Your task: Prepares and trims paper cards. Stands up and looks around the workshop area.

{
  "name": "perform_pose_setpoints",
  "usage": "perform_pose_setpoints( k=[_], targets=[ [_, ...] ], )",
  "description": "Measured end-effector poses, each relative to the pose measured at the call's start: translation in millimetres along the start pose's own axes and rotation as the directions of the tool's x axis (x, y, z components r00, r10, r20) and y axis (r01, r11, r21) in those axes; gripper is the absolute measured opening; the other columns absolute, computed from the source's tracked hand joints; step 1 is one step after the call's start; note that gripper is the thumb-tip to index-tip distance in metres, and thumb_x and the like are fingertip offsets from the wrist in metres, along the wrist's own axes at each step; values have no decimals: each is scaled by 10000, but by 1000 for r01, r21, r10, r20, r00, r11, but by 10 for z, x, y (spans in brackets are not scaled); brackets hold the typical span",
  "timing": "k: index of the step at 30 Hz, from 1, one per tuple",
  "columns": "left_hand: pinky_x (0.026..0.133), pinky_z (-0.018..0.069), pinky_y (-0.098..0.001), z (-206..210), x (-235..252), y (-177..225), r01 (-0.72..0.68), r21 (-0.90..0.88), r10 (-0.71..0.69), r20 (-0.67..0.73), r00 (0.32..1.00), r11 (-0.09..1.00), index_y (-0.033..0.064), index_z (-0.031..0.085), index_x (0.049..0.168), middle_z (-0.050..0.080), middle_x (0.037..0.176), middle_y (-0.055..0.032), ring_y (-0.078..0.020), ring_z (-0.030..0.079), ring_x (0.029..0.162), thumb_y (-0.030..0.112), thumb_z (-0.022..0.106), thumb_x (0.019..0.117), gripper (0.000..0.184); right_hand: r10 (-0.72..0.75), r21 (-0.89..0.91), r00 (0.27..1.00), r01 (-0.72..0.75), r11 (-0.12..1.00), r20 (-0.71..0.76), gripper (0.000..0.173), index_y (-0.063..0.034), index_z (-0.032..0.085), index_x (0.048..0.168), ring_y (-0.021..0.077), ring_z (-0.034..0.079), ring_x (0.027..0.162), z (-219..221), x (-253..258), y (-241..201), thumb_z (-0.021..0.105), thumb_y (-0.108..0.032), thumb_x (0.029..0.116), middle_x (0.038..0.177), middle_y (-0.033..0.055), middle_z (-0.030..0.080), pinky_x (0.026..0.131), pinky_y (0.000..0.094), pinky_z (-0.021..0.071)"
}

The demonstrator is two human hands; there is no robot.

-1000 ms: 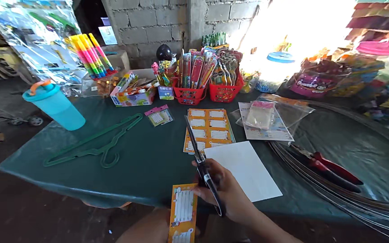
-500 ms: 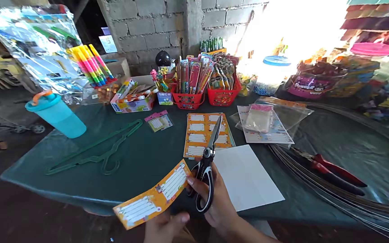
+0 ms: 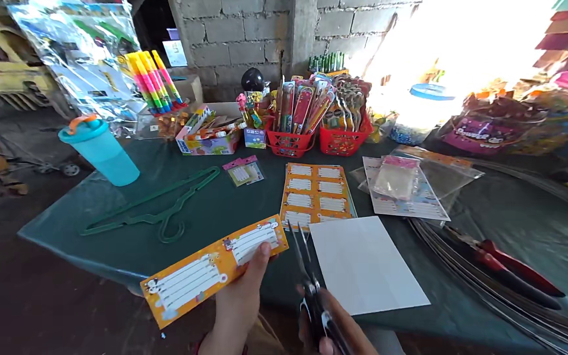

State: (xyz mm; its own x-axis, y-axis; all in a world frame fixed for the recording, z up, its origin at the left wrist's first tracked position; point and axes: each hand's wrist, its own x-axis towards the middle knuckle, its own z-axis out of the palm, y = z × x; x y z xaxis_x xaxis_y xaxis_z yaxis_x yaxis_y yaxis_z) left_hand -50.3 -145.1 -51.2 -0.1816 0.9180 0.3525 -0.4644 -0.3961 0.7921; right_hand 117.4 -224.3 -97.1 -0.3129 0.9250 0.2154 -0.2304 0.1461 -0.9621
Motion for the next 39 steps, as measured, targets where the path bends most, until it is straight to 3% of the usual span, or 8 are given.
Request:
perform_pose_setpoints(
  k=[7,14,22,24,30,39],
  targets=[
    [771,651,-348,266,84,40,45,-145,-52,-51,997,988,28,655,1096,765,1006,-124,-229,767,896,78,733,918,201,-111,-83,994,110,990,-11,818,117,340,1425,28,630,869,18,43,0,568,-537,991,980,12,641,788,245,556],
    [740,650,-335,45,54,-27,11,-56,-24,-247,969,998,16,607,1098,763,966,-78,-184,761,857,-3,606,925,174,58,48,997,-60,997,54,766,95,336,1437,43,624,807,134,76,102,566,-495,1007,958,-5,639,721,242,545],
    [666,648,-322,-95,-74,-52,264,-123,-291,-346,892,957,21,583,1105,744,951,-64,-162,748,790,-43,476,998,164,163,56,985,-167,984,62,739,103,356,1417,43,628,792,229,-16,241,591,-462,1001,928,-11,629,723,242,553],
    [671,649,-324,-80,-92,-62,286,-140,-317,-327,890,948,24,590,1116,745,957,-67,-167,749,788,-40,492,1003,162,166,40,985,-168,985,49,748,107,363,1411,43,629,791,224,-28,232,600,-467,994,929,-9,632,722,240,554],
    [722,657,-338,-37,-105,-78,164,-88,-179,-217,960,983,26,626,1107,763,993,-62,-179,763,856,-54,592,944,185,115,-32,993,-115,993,21,771,116,364,1412,26,621,798,177,0,145,606,-479,985,935,-13,640,720,227,543],
    [761,655,-334,207,62,54,65,-117,-70,-39,997,991,29,641,1091,768,1003,-89,-198,767,886,-21,670,929,172,-109,-145,994,106,984,-13,762,113,400,1404,-23,597,787,24,131,-18,595,-493,986,914,-26,641,702,178,525]
  ],
)
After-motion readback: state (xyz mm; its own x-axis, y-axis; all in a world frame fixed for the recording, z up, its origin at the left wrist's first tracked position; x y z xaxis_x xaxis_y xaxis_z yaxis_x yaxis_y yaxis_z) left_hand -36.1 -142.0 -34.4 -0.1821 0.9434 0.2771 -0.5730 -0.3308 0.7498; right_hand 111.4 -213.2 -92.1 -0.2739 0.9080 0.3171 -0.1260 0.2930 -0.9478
